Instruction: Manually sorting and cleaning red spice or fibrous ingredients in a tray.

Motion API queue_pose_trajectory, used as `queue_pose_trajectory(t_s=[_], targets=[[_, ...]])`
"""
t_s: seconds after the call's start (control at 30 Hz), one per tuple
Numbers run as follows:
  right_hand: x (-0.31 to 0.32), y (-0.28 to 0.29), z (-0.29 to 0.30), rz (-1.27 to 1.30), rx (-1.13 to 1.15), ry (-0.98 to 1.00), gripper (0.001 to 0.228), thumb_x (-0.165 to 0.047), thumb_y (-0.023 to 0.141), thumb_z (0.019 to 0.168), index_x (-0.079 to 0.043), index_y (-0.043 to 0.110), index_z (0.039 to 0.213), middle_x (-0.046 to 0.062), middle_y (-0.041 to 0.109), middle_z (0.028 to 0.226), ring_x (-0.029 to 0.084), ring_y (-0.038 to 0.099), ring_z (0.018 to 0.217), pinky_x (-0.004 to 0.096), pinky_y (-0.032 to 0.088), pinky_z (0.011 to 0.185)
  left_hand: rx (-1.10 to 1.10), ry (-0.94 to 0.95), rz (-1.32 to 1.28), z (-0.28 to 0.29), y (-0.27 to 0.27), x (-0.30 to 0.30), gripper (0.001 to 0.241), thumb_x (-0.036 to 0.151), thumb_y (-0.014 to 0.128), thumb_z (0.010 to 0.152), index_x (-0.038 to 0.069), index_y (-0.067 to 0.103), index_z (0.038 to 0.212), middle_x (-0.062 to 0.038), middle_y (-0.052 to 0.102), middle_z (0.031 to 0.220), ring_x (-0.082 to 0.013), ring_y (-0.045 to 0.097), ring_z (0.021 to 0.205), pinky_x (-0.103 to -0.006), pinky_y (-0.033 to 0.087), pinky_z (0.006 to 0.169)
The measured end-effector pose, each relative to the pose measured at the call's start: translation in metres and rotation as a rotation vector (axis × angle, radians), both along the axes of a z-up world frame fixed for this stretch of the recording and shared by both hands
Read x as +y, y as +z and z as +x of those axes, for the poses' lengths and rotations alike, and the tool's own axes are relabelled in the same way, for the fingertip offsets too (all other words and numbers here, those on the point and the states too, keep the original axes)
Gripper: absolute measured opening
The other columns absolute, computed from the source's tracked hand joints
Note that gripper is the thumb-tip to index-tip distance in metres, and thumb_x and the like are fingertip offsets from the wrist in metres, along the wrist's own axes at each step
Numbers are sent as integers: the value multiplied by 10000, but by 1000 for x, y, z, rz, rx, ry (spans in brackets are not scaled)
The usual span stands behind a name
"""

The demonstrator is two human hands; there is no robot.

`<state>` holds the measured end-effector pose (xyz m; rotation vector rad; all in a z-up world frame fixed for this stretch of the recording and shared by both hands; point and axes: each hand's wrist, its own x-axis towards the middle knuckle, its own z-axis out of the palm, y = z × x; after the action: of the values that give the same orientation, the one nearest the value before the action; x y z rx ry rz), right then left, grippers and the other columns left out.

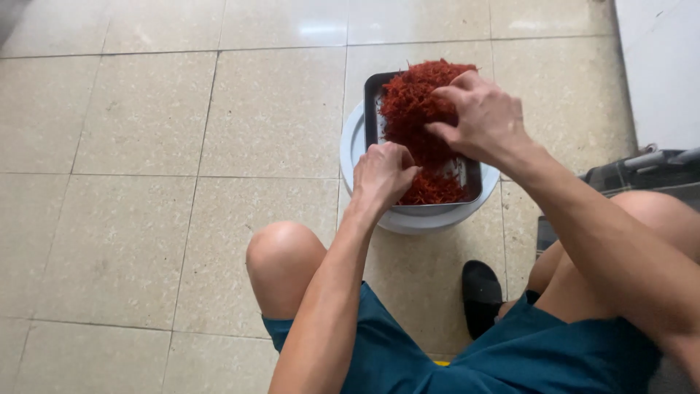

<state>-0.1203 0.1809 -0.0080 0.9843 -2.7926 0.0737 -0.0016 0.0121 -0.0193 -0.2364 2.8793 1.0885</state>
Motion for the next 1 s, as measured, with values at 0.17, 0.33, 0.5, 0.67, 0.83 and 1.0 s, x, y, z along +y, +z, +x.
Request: queue_pose_trajectory(t_s=[0.17, 0.33, 0.5, 0.67, 0.83, 1.0], targets=[[5, -49, -28, -75, -66, -34, 557, -324, 824, 806, -233, 666, 1333, 42, 593, 1215, 358, 676, 1047, 594, 618, 788, -17, 9, 104, -8, -14, -4, 324, 334, 690, 837, 151, 783, 1088, -155, 778, 959, -453, 744, 932, -550, 607, 816], [10, -73, -35, -150, 19, 0, 483, -335, 782, 801, -203, 666, 1252, 31, 590, 1144, 358, 720, 940, 554, 629, 741, 95, 18, 99, -12, -23, -3, 459, 335, 684, 863, 164, 705, 1288, -137, 756, 1150, -438, 737, 987, -556, 610, 844], [11, -76, -44, -202, 74, 58, 509, -432, 798, 752, -180, 708, 1185, 40, 624, 1106, 363, 735, 876, 536, 628, 712, 201, -103, 79, -12, 11, 9, 719, -35, 528, 846, 91, 430, 1547, -132, 430, 1625, -559, 646, 1124, -668, 553, 981], [18, -81, -48, -209, 93, 76, 497, -450, 804, 751, -200, 714, 1172, 6, 615, 1082, 314, 730, 942, 486, 625, 726, 44, -118, -41, -35, -23, 15, 887, -4, 525, 757, 174, 343, 1607, 62, 240, 1717, -558, 680, 1025, -639, 576, 951], [22, -91, -47, -233, 99, 101, 523, -438, 808, 733, -210, 711, 1194, 4, 622, 1082, 308, 725, 948, 491, 621, 723, 4, -70, -42, -37, -19, 14, 893, -21, 517, 738, 164, 370, 1600, 83, 250, 1711, -558, 674, 1041, -646, 568, 960], [26, -75, -16, -311, 90, 178, 527, -248, 828, 714, -206, 681, 1218, 17, 601, 1127, 349, 724, 901, 485, 632, 709, 11, -77, -31, -42, -33, 6, 892, 20, 485, 742, 203, 356, 1605, 129, 229, 1706, -565, 672, 1032, -647, 560, 969]])
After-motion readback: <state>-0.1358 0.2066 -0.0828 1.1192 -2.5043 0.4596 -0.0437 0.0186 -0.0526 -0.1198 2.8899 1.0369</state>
